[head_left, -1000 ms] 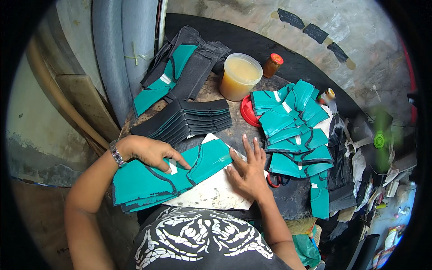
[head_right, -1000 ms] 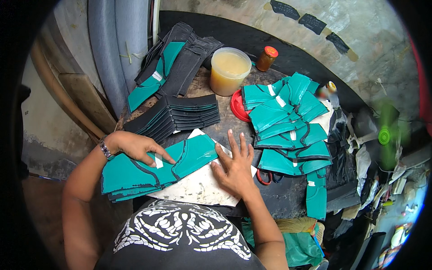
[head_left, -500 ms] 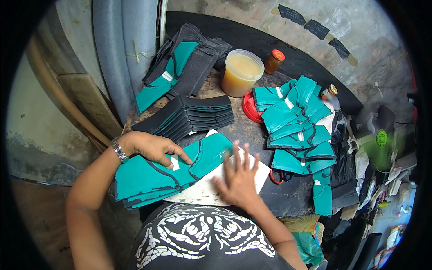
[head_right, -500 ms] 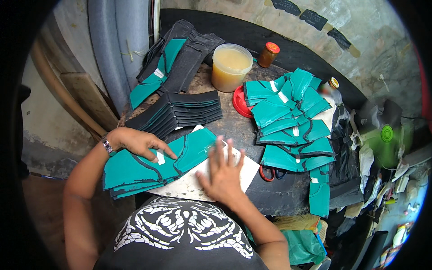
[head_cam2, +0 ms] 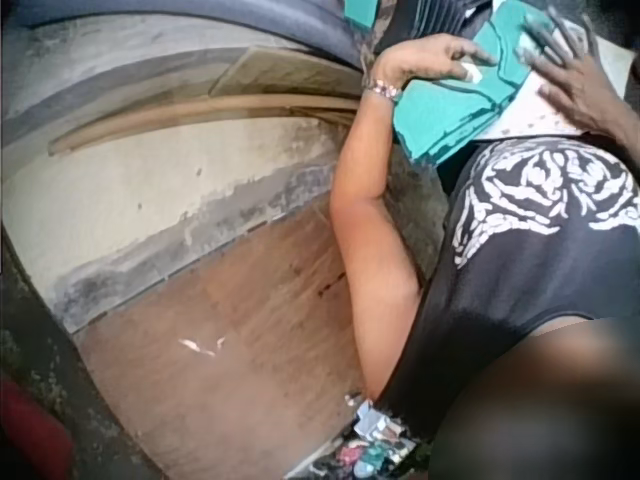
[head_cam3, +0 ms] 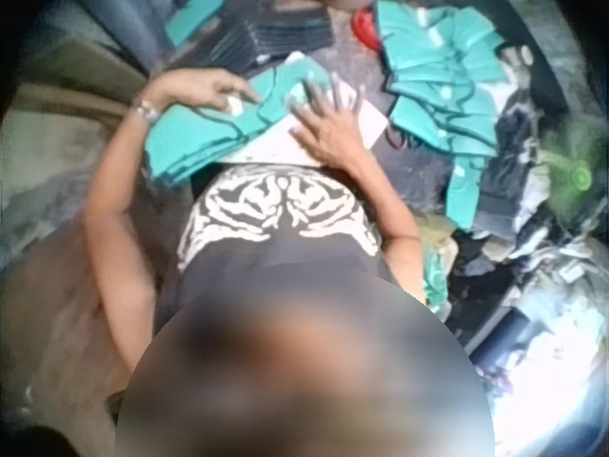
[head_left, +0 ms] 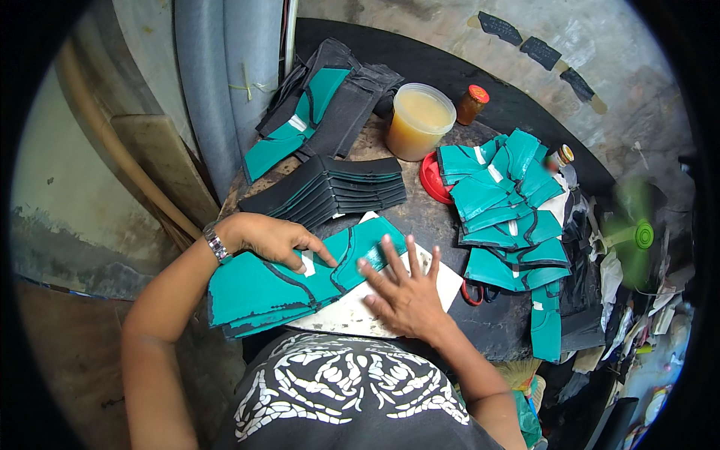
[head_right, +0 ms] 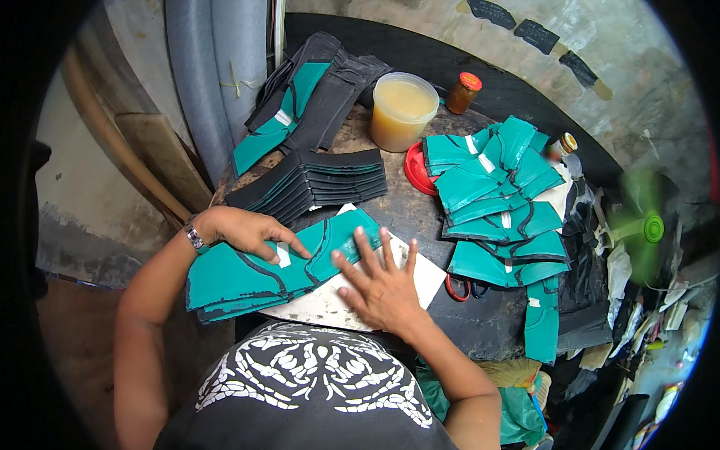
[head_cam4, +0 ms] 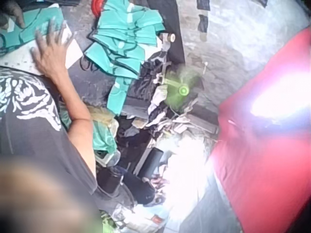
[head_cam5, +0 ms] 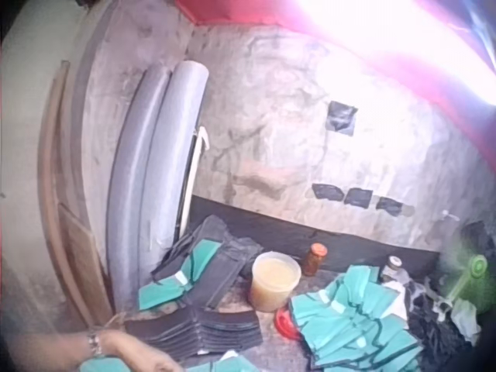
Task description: The person repeatedly folds green and black fabric pieces on a work table, aligning edges and stacking them into a neat pile. The person handles the fabric by hand without using tools.
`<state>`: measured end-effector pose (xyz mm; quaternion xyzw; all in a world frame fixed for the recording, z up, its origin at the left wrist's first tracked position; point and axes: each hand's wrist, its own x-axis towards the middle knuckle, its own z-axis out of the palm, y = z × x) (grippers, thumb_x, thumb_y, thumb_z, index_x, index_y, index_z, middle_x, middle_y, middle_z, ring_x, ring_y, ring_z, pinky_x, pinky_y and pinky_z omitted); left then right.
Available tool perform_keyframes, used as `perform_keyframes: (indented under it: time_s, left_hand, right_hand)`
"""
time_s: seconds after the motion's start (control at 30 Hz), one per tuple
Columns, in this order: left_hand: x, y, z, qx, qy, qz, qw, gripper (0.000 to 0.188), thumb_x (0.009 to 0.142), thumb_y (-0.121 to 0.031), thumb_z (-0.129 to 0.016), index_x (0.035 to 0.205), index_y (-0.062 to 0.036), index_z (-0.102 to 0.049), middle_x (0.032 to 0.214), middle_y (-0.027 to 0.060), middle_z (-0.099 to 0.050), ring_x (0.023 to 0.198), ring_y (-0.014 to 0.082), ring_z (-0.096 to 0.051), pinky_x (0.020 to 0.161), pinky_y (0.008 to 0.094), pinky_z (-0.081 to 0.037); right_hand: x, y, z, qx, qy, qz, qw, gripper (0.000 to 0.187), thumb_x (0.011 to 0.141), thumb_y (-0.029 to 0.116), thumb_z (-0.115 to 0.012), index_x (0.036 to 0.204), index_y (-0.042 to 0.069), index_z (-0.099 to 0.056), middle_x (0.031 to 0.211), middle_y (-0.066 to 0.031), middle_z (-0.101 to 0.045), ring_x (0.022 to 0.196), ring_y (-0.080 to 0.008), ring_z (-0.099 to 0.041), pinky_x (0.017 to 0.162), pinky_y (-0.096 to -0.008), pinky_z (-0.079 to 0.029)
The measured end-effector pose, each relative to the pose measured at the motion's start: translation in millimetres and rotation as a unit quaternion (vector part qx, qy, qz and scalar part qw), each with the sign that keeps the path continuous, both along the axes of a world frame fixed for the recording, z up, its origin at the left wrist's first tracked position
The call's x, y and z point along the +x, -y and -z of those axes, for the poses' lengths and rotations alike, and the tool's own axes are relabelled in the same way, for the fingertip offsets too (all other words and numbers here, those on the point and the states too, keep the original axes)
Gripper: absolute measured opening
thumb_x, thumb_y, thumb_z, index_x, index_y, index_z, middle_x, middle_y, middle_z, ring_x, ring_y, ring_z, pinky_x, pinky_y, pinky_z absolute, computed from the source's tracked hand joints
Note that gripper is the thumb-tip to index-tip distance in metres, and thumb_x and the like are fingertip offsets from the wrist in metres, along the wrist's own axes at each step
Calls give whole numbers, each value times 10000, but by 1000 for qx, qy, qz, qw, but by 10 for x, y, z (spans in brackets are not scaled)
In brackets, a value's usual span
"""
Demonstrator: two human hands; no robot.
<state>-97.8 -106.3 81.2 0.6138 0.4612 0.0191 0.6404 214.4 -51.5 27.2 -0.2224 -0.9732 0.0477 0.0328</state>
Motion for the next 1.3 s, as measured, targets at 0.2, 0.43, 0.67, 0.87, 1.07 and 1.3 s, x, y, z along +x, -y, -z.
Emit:
perform_keyframes:
  time_s: [0.2, 0.43, 0.67, 0.87, 1.07, 1.3]
  left_hand:
    - [121, -213, 24, 167, 46, -80, 982, 824, 829, 15, -607, 1578, -172, -316, 1527, 146, -450, 1372, 216, -437, 1162, 340, -320]
    - [308, -636, 152, 188, -16, -95, 977, 817, 829, -22, -616, 1572, -181, -316, 1559, 181, -408, 1413, 281, -426, 1179, 369, -313]
    - [321, -670, 161, 171, -59, -80, 980, 820, 818, -32, -601, 1571, -187, -316, 1538, 195, -437, 1366, 277, -488, 1129, 333, -368]
    - [360, -606, 98, 160, -69, -93, 980, 804, 832, -37, -573, 1574, -187, -303, 1530, 202, -445, 1351, 272, -503, 1120, 330, -379]
    - [370, -486, 180, 256, -32, -109, 960, 777, 855, -17, -545, 1573, -204, -315, 1534, 213, -434, 1281, 291, -563, 1092, 354, -412]
    - [597, -462, 377, 344, -14, -176, 922, 725, 937, 2, -509, 1586, -204, -259, 1505, 242, -433, 1305, 382, -517, 1095, 411, -415]
  right_hand:
    - [-7, -263, -9, 46, -51, 105, 992, 694, 974, 546, -482, 1577, 245, -318, 1663, -215, -69, 1523, -457, -9, 1124, -709, 61]
    - [-120, -197, -29, 52, 3, 110, 993, 864, 988, 636, -342, 1524, -41, -318, 1660, -221, -51, 1528, -432, 3, 1141, -694, 44]
    - [-10, -303, -15, 61, -85, 113, 988, 687, 940, 504, -530, 1410, 2, -521, 1646, -236, -133, 1521, -459, -38, 1114, -730, 31]
    - [-27, -621, 38, 26, -38, 108, 993, 659, 949, 606, -503, 1514, 269, -449, 1666, -220, -28, 1529, -437, 51, 1135, -688, 64]
    - [53, -413, -31, 6, -27, 46, 999, 575, 968, 595, -479, 1503, 389, -431, 1664, -197, -101, 1516, -483, 2, 1097, -757, 27]
    - [22, -343, 56, 77, -84, 111, 987, 520, 987, 504, -506, 1492, 384, -460, 1666, -178, -122, 1525, -448, -17, 1131, -694, 83]
